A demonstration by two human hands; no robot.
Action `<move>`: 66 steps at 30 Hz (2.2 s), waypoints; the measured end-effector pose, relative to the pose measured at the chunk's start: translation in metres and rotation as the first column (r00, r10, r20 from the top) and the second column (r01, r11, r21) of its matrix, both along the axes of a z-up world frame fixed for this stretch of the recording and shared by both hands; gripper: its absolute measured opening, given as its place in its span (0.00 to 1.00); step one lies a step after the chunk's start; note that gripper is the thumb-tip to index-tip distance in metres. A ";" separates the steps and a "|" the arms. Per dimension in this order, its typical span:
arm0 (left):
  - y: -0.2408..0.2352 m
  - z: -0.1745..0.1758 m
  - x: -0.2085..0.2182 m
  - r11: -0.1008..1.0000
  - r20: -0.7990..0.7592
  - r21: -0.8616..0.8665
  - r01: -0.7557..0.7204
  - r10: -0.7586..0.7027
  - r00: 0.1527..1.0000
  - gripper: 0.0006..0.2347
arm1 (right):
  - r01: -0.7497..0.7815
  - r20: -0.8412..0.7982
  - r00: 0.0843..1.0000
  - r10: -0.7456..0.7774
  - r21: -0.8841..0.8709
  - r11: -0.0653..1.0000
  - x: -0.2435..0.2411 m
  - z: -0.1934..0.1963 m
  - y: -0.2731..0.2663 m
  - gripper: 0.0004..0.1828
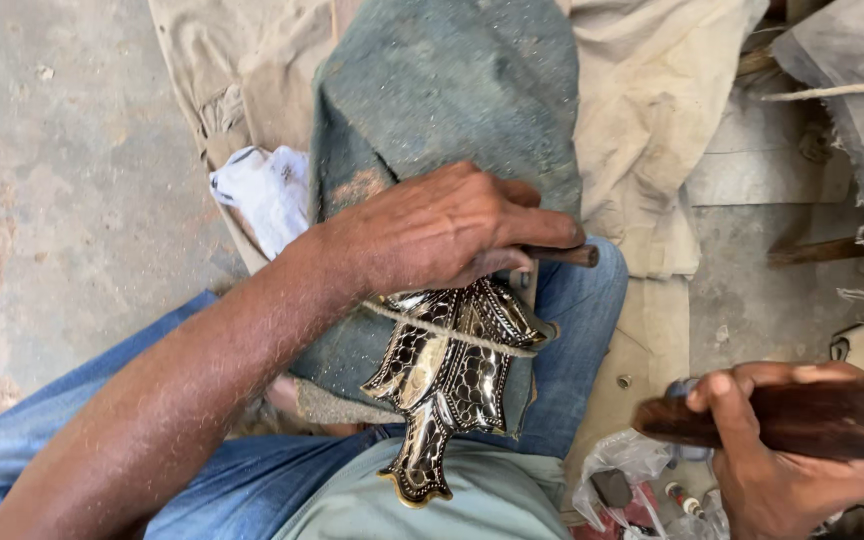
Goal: The person sits on the floor and uses a wooden mallet and metal punch to emboss a decorative pattern into a brass-colored metal piece. The metal piece is secured with a rope on a cushioned support. The person repeatedly strikes the punch to create a textured surface.
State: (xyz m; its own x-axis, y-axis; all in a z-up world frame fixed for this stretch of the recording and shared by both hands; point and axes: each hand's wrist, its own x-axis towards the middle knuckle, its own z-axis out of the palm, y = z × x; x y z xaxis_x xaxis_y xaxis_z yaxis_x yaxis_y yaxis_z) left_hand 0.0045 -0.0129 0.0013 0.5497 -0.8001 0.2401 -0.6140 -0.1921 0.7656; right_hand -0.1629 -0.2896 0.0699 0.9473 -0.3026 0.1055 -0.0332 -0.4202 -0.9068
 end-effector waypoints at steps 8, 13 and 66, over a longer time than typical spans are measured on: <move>0.026 0.007 -0.036 0.945 0.033 -0.262 -0.196 0.212 0.977 0.12 | -0.347 -0.592 0.803 0.072 -0.365 0.864 -0.011 -0.070 -0.038 0.21; 0.057 0.021 -0.133 0.780 -0.356 -0.315 -0.540 0.431 0.830 0.09 | -0.225 -0.652 0.756 0.055 -0.181 0.957 -0.060 -0.112 -0.039 0.32; 0.016 -0.016 -0.041 0.899 -0.265 -0.213 -0.383 0.324 0.908 0.18 | -0.119 -0.193 0.924 0.330 0.675 0.728 -0.027 -0.068 -0.059 0.50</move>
